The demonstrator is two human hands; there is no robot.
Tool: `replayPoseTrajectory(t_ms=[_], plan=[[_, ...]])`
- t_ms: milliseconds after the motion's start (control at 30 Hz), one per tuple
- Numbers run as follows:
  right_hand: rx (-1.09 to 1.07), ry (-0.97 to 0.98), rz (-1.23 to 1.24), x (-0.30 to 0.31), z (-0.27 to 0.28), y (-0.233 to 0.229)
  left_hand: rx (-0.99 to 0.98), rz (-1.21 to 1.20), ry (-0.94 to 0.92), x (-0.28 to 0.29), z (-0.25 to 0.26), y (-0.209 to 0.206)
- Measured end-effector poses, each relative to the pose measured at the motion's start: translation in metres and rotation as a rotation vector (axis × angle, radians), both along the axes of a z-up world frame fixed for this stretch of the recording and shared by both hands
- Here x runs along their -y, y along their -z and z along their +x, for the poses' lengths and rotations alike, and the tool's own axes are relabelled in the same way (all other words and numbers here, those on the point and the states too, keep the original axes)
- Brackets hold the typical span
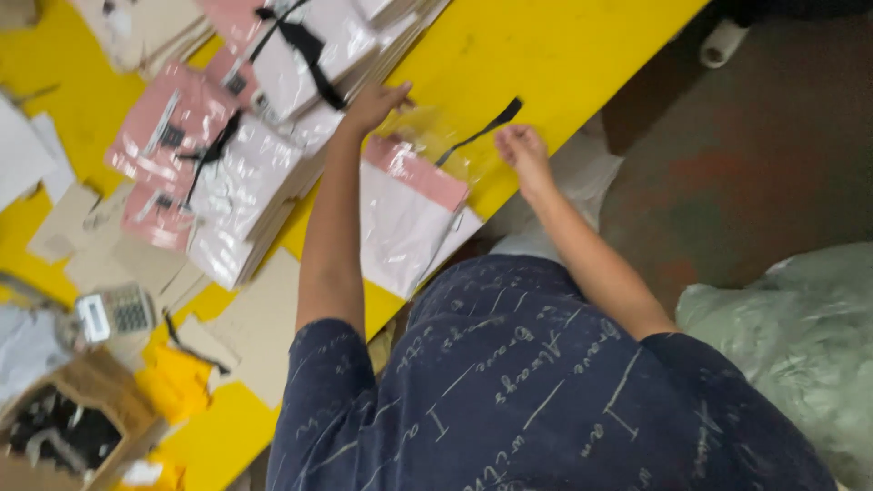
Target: The person folds pink and white garments, places them into clear plastic bags, and secures the packages with black ribbons. They stack the finished packages on a yellow table.
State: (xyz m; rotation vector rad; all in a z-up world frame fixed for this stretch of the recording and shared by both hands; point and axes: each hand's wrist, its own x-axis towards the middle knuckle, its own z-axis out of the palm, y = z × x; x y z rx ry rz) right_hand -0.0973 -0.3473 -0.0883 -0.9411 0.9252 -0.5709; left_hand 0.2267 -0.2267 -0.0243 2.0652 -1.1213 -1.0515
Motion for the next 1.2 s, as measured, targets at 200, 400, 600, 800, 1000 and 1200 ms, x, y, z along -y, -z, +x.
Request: replayPoseTrajectory(t_ms=[200, 400, 600, 800, 1000, 1200], plan=[[-0.063, -0.063, 0.059, -0.015, -0.003, -0.035, -0.023, 0.128, 0.146, -0.004, 0.003, -0.022], [-0.059, -0.085, 0.079, -0.016, -0.005, -0.04, -0.001, 0.267, 0.174, -0.007, 0.0, -0.042], [-0.038, -0.078, 0.075, -0.013, -0.008, -0.02, 0.114, 0.242, 0.361, -0.001, 0.016, -0.005], [-0.021, -0.047, 0.075, -0.013, -0.017, -0.024, 0.184, 0.291, 0.396, -0.003, -0.001, -0.042], [-0.106, -0.085, 0.073, -0.026, -0.026, -0.077, 0.179, 0.261, 0.372, -0.015, -0.024, -0.069], [-0.122, -0.084, 0.081, -0.029, -0.035, -0.083, 0.258, 0.267, 0.281, -0.024, -0.043, -0.068]])
